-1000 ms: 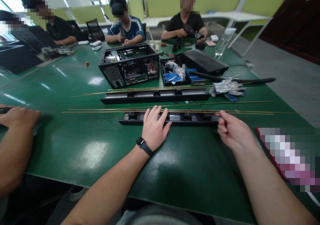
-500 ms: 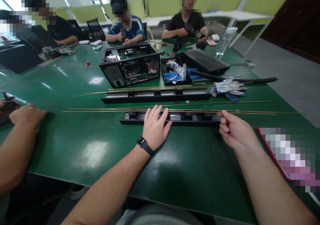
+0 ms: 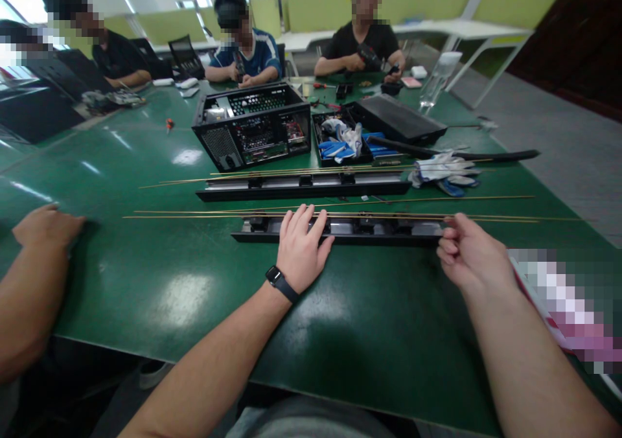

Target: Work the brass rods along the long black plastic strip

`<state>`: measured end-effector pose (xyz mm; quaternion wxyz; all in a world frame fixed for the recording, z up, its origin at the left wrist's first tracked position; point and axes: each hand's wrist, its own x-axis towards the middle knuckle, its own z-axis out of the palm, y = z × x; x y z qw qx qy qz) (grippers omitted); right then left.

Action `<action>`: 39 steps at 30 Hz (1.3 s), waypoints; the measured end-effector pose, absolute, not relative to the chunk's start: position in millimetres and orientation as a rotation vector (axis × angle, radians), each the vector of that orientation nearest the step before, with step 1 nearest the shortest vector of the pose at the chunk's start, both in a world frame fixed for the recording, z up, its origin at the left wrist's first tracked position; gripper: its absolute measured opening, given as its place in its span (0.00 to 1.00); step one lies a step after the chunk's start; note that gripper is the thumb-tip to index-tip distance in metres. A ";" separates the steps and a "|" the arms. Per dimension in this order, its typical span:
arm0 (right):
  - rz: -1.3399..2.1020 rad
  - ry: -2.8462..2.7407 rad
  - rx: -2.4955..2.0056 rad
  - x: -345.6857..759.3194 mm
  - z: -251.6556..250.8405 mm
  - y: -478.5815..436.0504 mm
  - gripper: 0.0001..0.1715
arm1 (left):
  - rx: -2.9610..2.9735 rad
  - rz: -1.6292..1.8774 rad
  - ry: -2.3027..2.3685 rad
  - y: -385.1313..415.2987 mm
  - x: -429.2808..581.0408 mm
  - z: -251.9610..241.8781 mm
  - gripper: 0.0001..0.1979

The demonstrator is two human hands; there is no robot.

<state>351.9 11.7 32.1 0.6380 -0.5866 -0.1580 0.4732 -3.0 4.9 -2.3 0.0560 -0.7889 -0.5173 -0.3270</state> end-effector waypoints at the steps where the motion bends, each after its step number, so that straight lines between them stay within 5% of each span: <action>1: 1.032 -0.312 -1.351 356.3 32.3 12.2 0.16 | -2.399 -0.988 -1.578 4.8 -3.1 -2.1 0.26; 39: 1.156 -0.473 -1.365 316.5 37.5 5.1 0.19 | -2.423 -0.958 -1.595 2.7 -3.4 1.4 0.26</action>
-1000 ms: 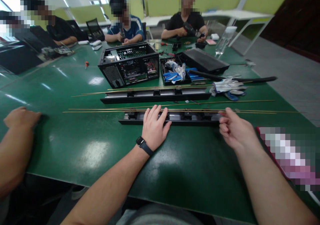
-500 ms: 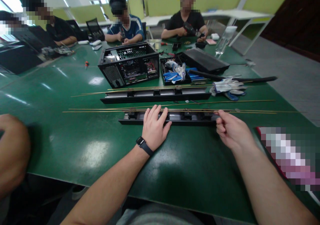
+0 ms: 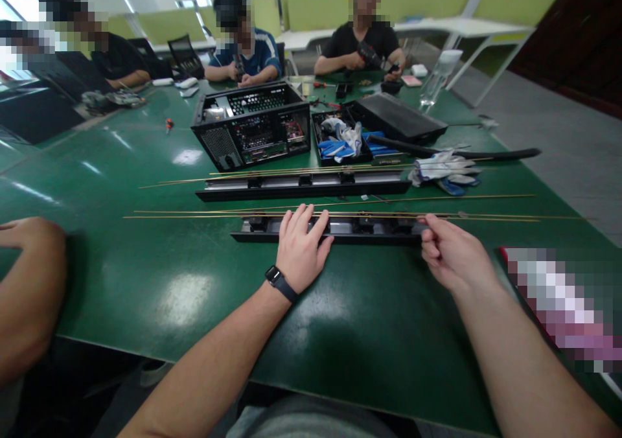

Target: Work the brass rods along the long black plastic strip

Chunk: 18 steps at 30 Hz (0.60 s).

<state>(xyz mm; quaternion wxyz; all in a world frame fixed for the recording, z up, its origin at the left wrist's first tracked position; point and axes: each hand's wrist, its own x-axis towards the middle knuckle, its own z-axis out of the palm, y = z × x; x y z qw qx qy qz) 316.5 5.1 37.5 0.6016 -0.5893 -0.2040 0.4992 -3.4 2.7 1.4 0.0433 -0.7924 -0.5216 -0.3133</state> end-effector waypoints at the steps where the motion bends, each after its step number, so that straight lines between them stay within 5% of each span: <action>1: 1.159 -0.474 -1.363 316.6 37.5 5.2 0.19 | -2.422 -0.955 -1.598 2.7 -3.3 1.4 0.26; 18: 1.145 -0.425 -1.373 317.7 41.3 5.8 0.12 | -2.419 -0.978 -1.578 3.5 -3.2 0.4 0.26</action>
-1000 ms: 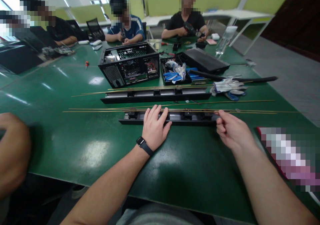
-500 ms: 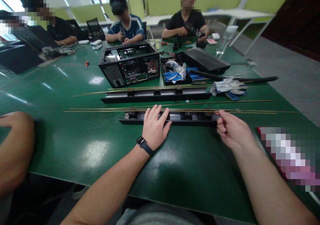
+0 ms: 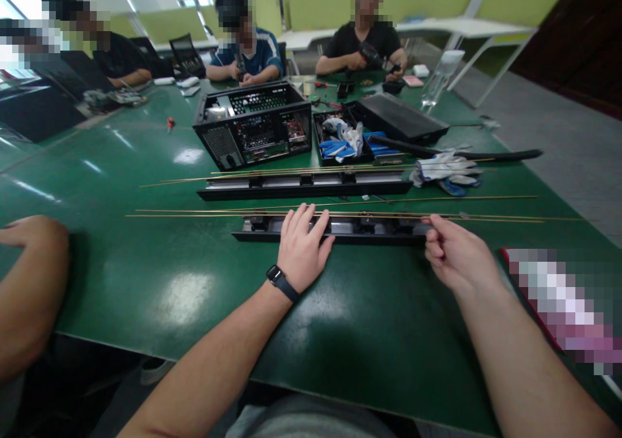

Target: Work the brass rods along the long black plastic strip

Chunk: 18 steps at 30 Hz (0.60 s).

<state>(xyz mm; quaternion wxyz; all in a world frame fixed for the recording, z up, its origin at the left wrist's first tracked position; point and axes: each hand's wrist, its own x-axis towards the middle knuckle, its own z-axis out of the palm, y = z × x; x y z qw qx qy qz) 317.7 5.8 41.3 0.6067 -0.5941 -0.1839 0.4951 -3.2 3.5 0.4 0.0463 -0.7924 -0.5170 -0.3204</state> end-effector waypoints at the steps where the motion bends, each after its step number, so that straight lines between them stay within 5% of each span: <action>1: 1.145 -0.429 -1.372 318.4 40.9 6.0 0.13 | -2.415 -0.980 -1.578 3.6 -3.2 0.3 0.26; 12: 1.130 -0.362 -1.375 326.8 38.8 7.6 0.12 | -2.422 -0.973 -1.586 3.4 -3.3 0.7 0.26; 18: 0.985 -0.234 -1.354 359.6 38.2 12.0 0.19 | -2.424 -0.962 -1.592 3.4 -3.1 0.2 0.27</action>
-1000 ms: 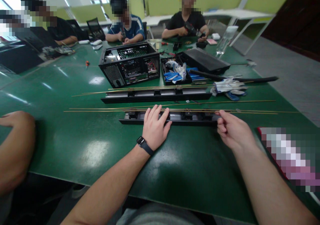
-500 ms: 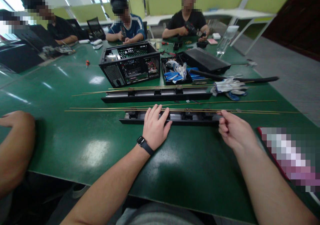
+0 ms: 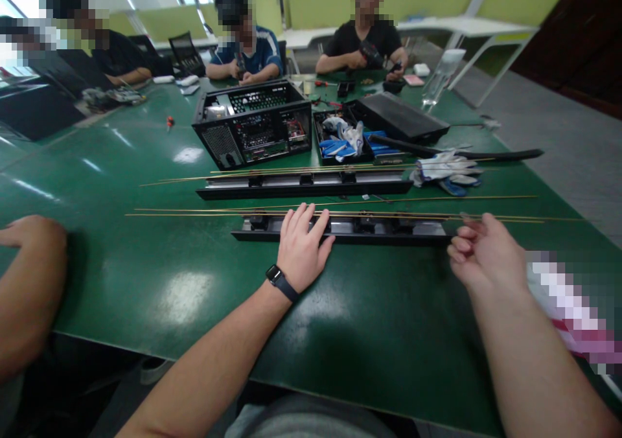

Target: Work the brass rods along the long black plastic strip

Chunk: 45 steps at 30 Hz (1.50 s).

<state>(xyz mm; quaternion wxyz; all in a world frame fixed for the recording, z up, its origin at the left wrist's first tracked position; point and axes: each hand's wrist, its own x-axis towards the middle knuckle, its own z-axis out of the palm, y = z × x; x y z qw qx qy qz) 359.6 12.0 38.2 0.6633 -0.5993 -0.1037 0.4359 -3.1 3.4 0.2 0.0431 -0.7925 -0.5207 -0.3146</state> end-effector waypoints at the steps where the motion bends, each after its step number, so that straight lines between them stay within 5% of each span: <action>1: 1.003 -0.250 -1.354 360.6 38.7 11.8 0.19 | -2.425 -0.962 -1.594 3.4 -3.2 0.3 0.27; 17: 1.168 -0.396 -1.387 308.0 51.8 2.8 0.11 | -2.435 -0.966 -1.600 2.6 -3.2 0.6 0.27; 45: 1.166 -0.403 -1.389 310.9 49.9 4.8 0.11 | -2.400 -0.976 -1.535 4.0 -3.0 -0.8 0.26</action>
